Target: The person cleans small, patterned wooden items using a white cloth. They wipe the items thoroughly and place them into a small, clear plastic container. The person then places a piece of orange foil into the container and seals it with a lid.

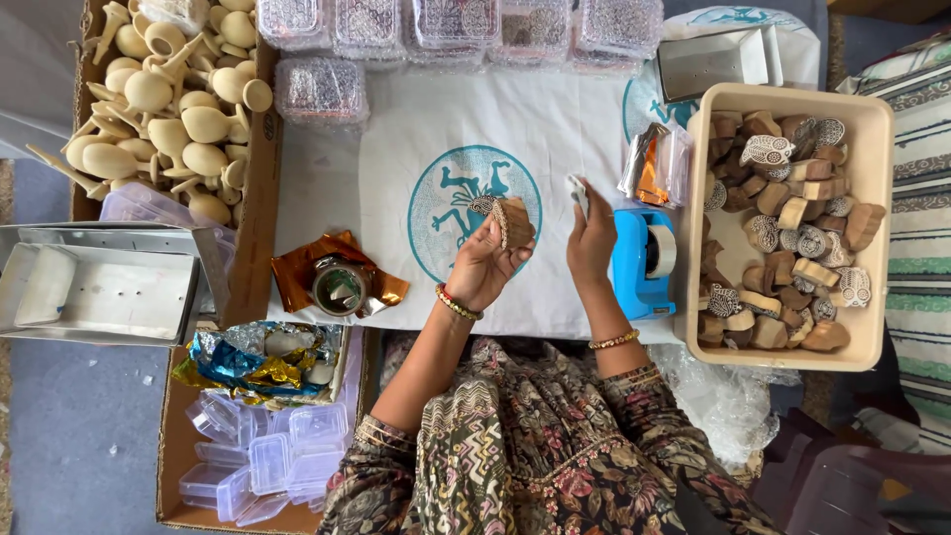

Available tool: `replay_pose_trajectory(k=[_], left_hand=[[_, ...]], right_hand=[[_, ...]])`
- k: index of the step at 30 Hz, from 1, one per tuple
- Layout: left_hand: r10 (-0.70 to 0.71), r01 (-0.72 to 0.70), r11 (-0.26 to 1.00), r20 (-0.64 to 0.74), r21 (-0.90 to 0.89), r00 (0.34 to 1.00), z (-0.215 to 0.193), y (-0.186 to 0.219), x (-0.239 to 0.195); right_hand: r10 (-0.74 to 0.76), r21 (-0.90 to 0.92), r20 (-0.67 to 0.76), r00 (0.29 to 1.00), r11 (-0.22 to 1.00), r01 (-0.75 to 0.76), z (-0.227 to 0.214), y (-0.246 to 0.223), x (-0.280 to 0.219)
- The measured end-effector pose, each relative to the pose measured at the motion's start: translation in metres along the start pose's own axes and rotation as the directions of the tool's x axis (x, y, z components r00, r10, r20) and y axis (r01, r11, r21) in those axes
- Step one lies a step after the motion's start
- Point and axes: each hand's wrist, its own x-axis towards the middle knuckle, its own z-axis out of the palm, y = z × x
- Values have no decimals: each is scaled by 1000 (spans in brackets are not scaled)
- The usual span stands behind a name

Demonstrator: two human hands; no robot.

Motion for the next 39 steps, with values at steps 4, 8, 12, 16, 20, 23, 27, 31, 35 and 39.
replay_pose_trajectory(k=[4,8,12,16,20,23,27,31,35,39], left_hand=[[-1,1,1000,7,23,1000,4,2,2],[-21,21,999,-9,45,1000,3,2,5],[-20,21,998,-14,62,1000,0,4,7],[-21,23,997,-26,79,999,4,7,11],[-25,38,989,-87,143,996,-2,5,13],[-5,28,975,-105,221,994,-4,4,14],[49,-1,929,-120,371,992,0,7,16],[71,-1,901,-146,434,987,5,13,14],[71,-2,894,-138,447,988,4,15,15],[90,-25,884,-118,467,989,7,17,18]], right_hand=[[-165,-324,112,980,926,193,5,46,-15],[114,-388,488,866,917,98,16,72,-28],[148,-421,519,842,901,101,11,63,-14],[-76,-23,280,957,996,86,-5,24,-2],[-115,349,264,958,937,16,-44,-66,18],[-133,470,295,946,882,-23,-64,-102,26],[-195,411,334,922,910,44,-73,-118,31],[-154,433,353,923,901,-16,-64,-105,31],[-159,435,348,924,900,-9,-63,-105,33],[-192,385,262,946,919,80,-63,-113,31]])
